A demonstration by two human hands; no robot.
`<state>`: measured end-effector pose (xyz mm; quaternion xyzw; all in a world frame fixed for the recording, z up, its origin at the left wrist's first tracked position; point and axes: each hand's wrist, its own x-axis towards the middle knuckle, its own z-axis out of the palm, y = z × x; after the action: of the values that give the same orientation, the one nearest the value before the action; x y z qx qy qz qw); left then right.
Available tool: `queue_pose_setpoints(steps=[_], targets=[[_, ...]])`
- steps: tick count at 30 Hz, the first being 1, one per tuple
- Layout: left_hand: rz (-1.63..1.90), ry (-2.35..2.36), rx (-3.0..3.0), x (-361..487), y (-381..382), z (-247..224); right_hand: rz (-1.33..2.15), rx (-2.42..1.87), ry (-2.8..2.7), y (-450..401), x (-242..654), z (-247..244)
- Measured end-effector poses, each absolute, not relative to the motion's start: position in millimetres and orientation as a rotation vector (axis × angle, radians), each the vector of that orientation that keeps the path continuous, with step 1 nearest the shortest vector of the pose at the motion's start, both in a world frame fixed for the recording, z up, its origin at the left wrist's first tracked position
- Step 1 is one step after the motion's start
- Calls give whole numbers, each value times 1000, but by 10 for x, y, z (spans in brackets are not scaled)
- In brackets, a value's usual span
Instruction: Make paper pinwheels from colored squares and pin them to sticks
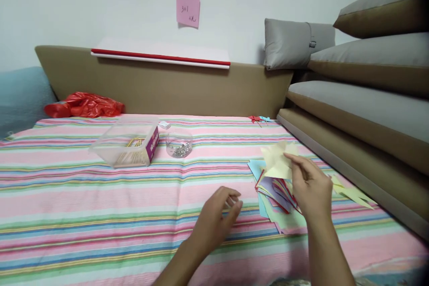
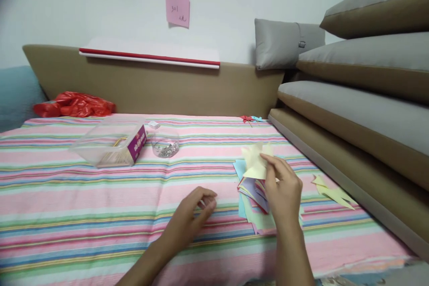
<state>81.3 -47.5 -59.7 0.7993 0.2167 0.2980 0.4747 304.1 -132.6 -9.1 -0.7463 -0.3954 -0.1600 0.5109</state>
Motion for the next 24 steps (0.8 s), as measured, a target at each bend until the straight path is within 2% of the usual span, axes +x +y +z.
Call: queue_pose_setpoints(steps=[4,7,12,15,24], targets=[[770,689,1543,790,-335,-528,23,-1606,-886,-1157,2856,-193],[768,632,1240,780,-290,-471,369,-1402,-916,-1055,2665,-235],[729,506,1015,779,-270,-411,680,-1242,-1069,-885,2416,-335],[809,601,1011,785,-248,-460,710,-1277,-1137,-814,2335,-414],[999,747,873,738,-183,-442,473,-1371,-1506,-868,2191,-480]])
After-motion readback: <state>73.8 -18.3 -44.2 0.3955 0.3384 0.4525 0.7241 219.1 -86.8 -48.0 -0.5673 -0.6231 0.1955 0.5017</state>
